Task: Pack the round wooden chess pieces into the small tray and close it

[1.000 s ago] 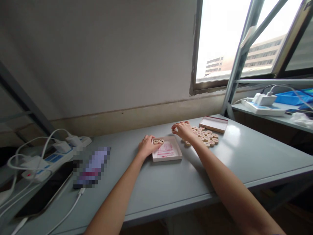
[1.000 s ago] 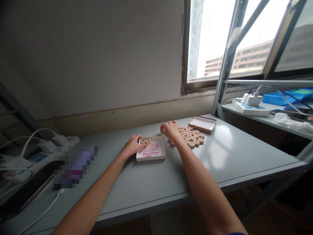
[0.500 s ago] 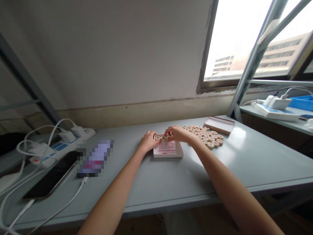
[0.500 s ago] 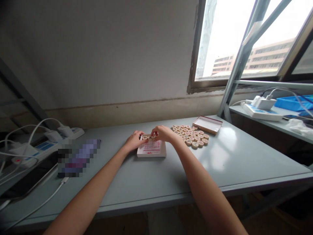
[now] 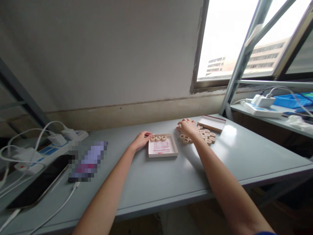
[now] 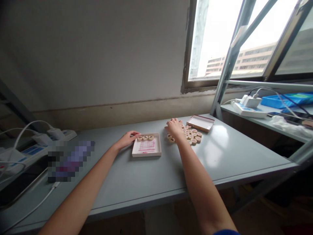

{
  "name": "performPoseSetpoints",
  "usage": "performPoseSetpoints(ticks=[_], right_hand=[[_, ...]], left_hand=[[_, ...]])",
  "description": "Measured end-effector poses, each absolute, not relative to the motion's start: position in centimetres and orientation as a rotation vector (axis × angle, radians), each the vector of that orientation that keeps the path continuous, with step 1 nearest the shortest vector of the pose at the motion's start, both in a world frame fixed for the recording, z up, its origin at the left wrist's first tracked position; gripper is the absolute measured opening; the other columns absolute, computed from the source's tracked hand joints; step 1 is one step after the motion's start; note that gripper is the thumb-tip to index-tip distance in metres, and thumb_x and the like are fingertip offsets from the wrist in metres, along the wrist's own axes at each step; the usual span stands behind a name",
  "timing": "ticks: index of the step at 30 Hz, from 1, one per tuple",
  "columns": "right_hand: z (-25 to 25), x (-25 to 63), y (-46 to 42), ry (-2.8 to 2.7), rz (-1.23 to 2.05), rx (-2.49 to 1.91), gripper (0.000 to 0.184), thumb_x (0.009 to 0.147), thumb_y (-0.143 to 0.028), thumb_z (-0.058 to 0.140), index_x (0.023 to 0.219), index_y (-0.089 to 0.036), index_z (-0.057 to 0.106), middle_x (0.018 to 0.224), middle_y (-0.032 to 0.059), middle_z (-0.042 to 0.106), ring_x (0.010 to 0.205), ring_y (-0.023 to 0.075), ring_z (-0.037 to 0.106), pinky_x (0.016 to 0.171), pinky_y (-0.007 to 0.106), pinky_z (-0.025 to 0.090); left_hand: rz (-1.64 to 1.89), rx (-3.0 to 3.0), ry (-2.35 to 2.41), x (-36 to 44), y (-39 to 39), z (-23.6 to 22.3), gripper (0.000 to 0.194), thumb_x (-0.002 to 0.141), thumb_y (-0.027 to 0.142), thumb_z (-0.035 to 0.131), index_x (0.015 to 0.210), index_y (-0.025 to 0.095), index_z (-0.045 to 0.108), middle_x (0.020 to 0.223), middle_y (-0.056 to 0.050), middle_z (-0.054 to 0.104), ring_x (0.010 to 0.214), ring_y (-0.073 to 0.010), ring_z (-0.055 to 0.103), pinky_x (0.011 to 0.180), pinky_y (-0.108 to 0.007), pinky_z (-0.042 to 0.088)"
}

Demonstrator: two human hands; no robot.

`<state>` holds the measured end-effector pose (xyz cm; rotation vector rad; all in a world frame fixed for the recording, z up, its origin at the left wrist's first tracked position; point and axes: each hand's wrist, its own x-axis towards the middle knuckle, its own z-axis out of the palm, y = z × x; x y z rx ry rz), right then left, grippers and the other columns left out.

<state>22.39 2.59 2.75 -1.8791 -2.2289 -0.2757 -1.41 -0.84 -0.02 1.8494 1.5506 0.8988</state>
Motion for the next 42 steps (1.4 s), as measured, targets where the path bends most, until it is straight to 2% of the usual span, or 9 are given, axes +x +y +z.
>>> performPoseSetpoints(ticks=[5,10,14,18,22,31,37,40,42], right_hand=[[1.7,23.1,3.1,-2.216,-0.196,-1.884,0.026,0.081,-0.024,0.045,0.099,-0.021,0.063,0.104,0.0106,0.06,0.098,0.0261,0.045,0.08,0.04,0.026],[2.1,22.4,2.8,-2.216,-0.127,-1.871,0.025,0.08,-0.02,0.044,0.094,-0.019,0.065,0.094,0.0095,0.064,0.095,0.0251,0.046,0.08,0.04,0.025],[3.2,22.1,2.1,-2.265,-0.086,-1.827,0.021,0.077,-0.029,0.053,0.088,-0.019,0.067,0.091,0.0099,0.063,0.096,0.0262,0.044,0.081,0.039,0.026],[5.0,22.1,1.2,-2.349,0.054,-1.675,0.024,0.074,-0.045,0.056,0.088,-0.029,0.067,0.097,0.0033,0.06,0.098,0.0231,0.044,0.083,0.036,0.028],[6.3,21.4,0.2,-2.567,0.229,-1.495,0.021,0.068,-0.042,0.064,0.087,-0.032,0.067,0.102,0.003,0.057,0.102,0.0244,0.042,0.089,0.038,0.027],[4.7,19.5,0.5,-2.689,-0.054,-1.49,0.023,0.068,-0.031,0.068,0.09,-0.024,0.065,0.1,0.0073,0.056,0.098,0.0237,0.044,0.078,0.032,0.032],[5.3,20.0,0.5,-2.653,-0.064,-1.459,0.011,0.07,-0.032,0.067,0.079,-0.025,0.068,0.091,0.0041,0.061,0.093,0.0215,0.049,0.078,0.032,0.029],[6.2,21.0,0.3,-2.624,-0.013,-1.626,0.014,0.071,-0.032,0.066,0.084,-0.026,0.068,0.088,0.0025,0.064,0.087,0.0197,0.054,0.079,0.033,0.029],[6.6,21.5,0.0,-2.571,-0.06,-1.837,0.019,0.068,-0.032,0.068,0.086,-0.023,0.068,0.087,0.0052,0.065,0.087,0.022,0.056,0.079,0.035,0.03]], left_hand=[[0.91,1.852,1.635,-1.5,-0.5,-0.2,0.025,0.076,0.03,0.05,0.089,0.012,0.061,0.092,-0.01,0.064,0.084,-0.0172,0.059,0.075,-0.026,0.045],[0.918,1.883,1.668,-1.5,-0.4,-0.3,0.02,0.073,0.026,0.051,0.084,0.014,0.062,0.089,-0.008,0.065,0.081,-0.0175,0.059,0.074,-0.027,0.045],[0.929,1.891,1.678,-1.4,-0.6,-0.3,0.018,0.072,0.025,0.051,0.082,0.015,0.063,0.089,-0.007,0.066,0.08,-0.0167,0.06,0.074,-0.027,0.046],[0.923,1.909,1.688,-1.4,-0.7,-0.2,0.018,0.071,0.025,0.052,0.082,0.015,0.063,0.088,-0.007,0.066,0.08,-0.017,0.06,0.075,-0.027,0.046],[0.903,1.935,1.706,-1.4,-0.7,-0.2,0.02,0.072,0.024,0.051,0.084,0.014,0.063,0.087,-0.008,0.067,0.082,-0.0182,0.06,0.075,-0.028,0.046],[0.88,1.977,1.728,-1.4,-0.5,-0.4,0.02,0.072,0.026,0.051,0.085,0.016,0.063,0.088,-0.006,0.067,0.082,-0.0166,0.06,0.074,-0.024,0.046],[0.848,2.039,1.771,-1.5,-0.5,-0.5,0.021,0.074,0.026,0.049,0.087,0.017,0.063,0.089,-0.005,0.066,0.081,-0.0155,0.06,0.073,-0.023,0.045],[0.844,2.052,1.84,-1.4,-0.6,-0.5,0.021,0.074,0.026,0.05,0.087,0.016,0.063,0.092,-0.007,0.064,0.083,-0.017,0.059,0.076,-0.026,0.044],[0.84,2.055,1.866,-1.3,-0.7,-0.4,0.021,0.074,0.026,0.051,0.086,0.016,0.064,0.092,-0.008,0.063,0.083,-0.0181,0.058,0.077,-0.027,0.044]])
